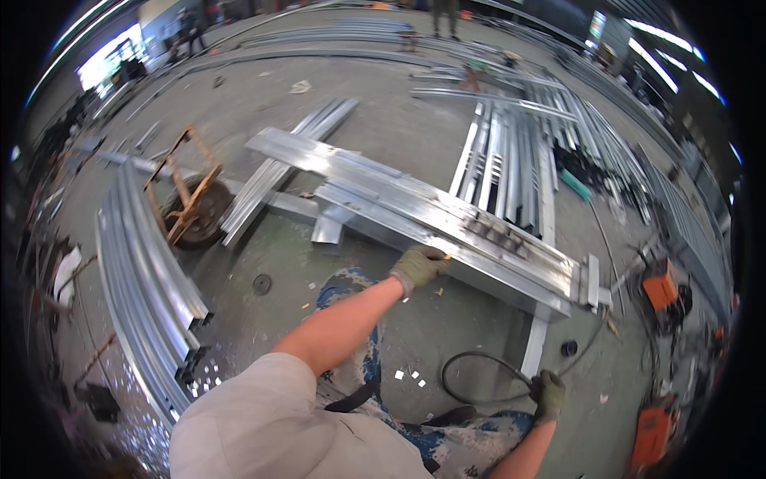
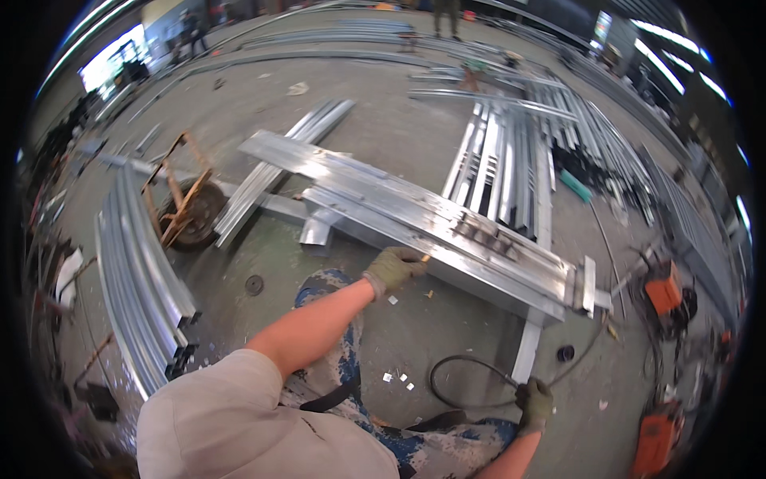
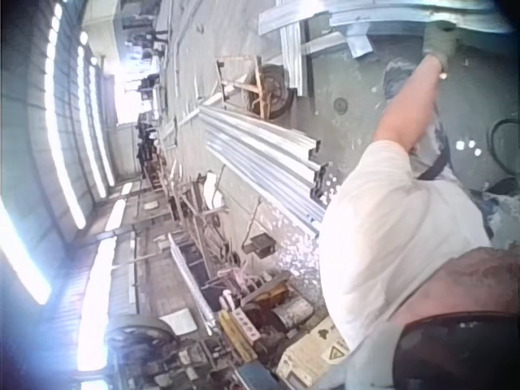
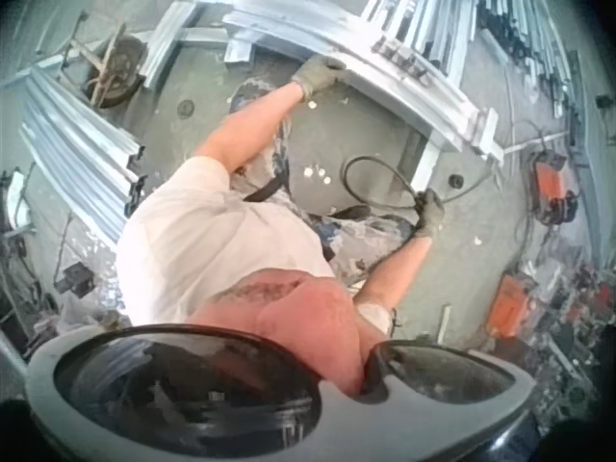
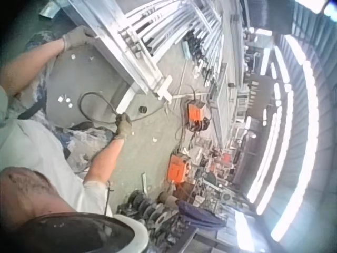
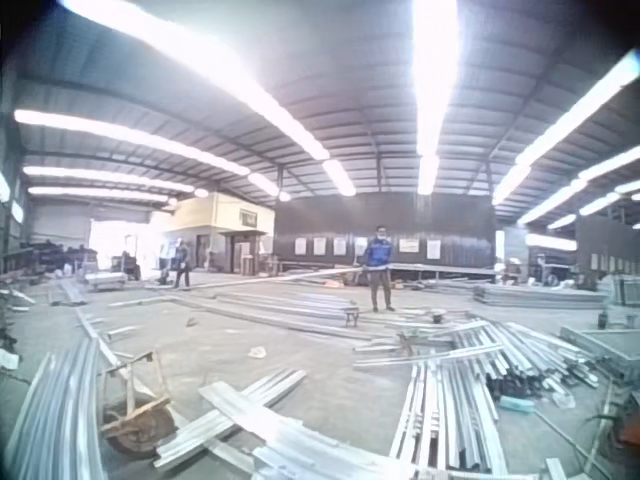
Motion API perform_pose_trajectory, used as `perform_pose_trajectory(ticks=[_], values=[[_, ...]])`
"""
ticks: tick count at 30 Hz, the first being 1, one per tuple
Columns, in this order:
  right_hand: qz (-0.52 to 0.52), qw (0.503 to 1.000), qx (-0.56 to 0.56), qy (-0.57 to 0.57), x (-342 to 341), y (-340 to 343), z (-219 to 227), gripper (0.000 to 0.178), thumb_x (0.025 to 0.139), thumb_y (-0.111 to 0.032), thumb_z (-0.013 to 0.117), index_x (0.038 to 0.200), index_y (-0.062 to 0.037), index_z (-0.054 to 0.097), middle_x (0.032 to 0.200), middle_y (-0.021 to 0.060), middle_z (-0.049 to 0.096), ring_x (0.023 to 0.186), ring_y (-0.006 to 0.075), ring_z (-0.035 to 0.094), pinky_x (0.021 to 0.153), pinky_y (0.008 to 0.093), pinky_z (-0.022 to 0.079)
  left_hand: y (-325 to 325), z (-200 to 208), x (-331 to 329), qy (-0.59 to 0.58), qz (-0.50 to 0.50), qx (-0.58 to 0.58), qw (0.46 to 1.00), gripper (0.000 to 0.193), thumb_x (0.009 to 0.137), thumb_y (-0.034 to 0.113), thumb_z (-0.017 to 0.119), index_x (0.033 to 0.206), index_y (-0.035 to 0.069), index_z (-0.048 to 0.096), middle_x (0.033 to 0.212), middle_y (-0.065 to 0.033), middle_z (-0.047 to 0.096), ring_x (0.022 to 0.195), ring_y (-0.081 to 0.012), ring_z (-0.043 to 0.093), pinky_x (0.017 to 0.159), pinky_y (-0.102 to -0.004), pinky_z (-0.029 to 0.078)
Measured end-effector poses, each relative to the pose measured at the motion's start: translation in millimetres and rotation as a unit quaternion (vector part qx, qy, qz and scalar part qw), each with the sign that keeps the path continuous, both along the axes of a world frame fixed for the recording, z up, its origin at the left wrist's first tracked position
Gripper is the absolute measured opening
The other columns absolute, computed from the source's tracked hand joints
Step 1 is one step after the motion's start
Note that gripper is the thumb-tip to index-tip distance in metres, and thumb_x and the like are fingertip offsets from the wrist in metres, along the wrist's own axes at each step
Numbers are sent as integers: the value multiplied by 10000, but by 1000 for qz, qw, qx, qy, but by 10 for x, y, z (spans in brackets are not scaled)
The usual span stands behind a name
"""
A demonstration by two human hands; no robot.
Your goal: The person sits on the workshop floor and uses a welding torch to join metal bars into a frame. They repeatedly position the torch, weld along seams, and adjust the metal pieces to complete the assembly.
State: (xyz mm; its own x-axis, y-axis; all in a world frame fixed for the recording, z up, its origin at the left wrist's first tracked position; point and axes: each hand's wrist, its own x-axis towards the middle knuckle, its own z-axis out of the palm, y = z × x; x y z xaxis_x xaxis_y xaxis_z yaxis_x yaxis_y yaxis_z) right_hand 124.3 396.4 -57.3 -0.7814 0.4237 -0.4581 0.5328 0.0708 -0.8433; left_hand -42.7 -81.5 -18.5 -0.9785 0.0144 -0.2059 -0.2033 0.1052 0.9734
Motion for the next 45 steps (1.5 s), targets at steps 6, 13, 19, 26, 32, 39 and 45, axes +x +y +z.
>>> perform_pose_trajectory(ticks=[6, 13, 19, 26, 32, 39, 45], values=[[-51, 999, 4, -4, -23, -214, 111, 328, 962, -226, 669, 1199, -2, 698, 887, 107, 741, 647, 171, 684, 516, 276, 504, 13, 334, 162, -2, -14, -55, 998, 335, 852, 220, 830, 1085, -15, 778, 915, -73, 761, 823, -123, 680, 764, -292, 551], [-47, 999, -4, -14, -37, -207, 83, 348, 960, -240, 670, 1209, 1, 696, 918, 111, 746, 695, 175, 702, 541, 278, 515, -50, 43, 65, 23, -1, -24, 999, 275, 843, 165, 857, 1046, -4, 779, 915, -44, 761, 813, -109, 663, 760, -278, 537], [-15, 999, 34, -24, -40, -115, -82, 368, 970, -274, 656, 1214, -2, 706, 907, 105, 754, 697, 177, 709, 568, 303, 536, -51, 11, 71, 43, -4, -57, 997, 284, 847, 188, 850, 1044, -2, 775, 880, -39, 745, 786, -107, 652, 723, -275, 521], [33, 993, 87, -71, -151, -255, 140, 406, 951, -292, 618, 1237, -24, 722, 960, 78, 775, 772, 164, 736, 654, 307, 580, -4, 153, 250, 100, -19, -53, 993, 220, 873, 148, 809, 1054, 27, 774, 865, 9, 708, 738, -71, 581, 681, -251, 481], [42, 988, 143, -48, -173, -284, 69, 360, 928, -307, 589, 1067, -26, 768, 864, 118, 771, 737, 214, 722, 719, 360, 560, 414, 642, 824, 218, -121, -50, 967, 189, 888, 86, 783, 1060, 8, 780, 1275, -131, 721, 1156, -204, 676, 970, -328, 533], [40, 991, 121, -47, -144, -269, 61, 371, 914, -278, 587, 1102, -12, 765, 916, 128, 774, 791, 220, 727, 768, 356, 552, 857, 1595, 1388, 405, -204, -36, 891, 242, 822, 19, 803, 1062, 29, 775, 1222, -140, 727, 1183, -292, 685, 1014, -378, 534], [41, 992, 109, -53, -186, -297, 75, 386, 920, -246, 560, 1146, -6, 762, 967, 137, 781, 800, 225, 737, 779, 358, 563, 962, 1971, 1626, 467, -243, 26, 850, 282, 765, -53, 771, 1037, 18, 753, 1188, -150, 729, 1209, -312, 670, 1048, -419, 509]])
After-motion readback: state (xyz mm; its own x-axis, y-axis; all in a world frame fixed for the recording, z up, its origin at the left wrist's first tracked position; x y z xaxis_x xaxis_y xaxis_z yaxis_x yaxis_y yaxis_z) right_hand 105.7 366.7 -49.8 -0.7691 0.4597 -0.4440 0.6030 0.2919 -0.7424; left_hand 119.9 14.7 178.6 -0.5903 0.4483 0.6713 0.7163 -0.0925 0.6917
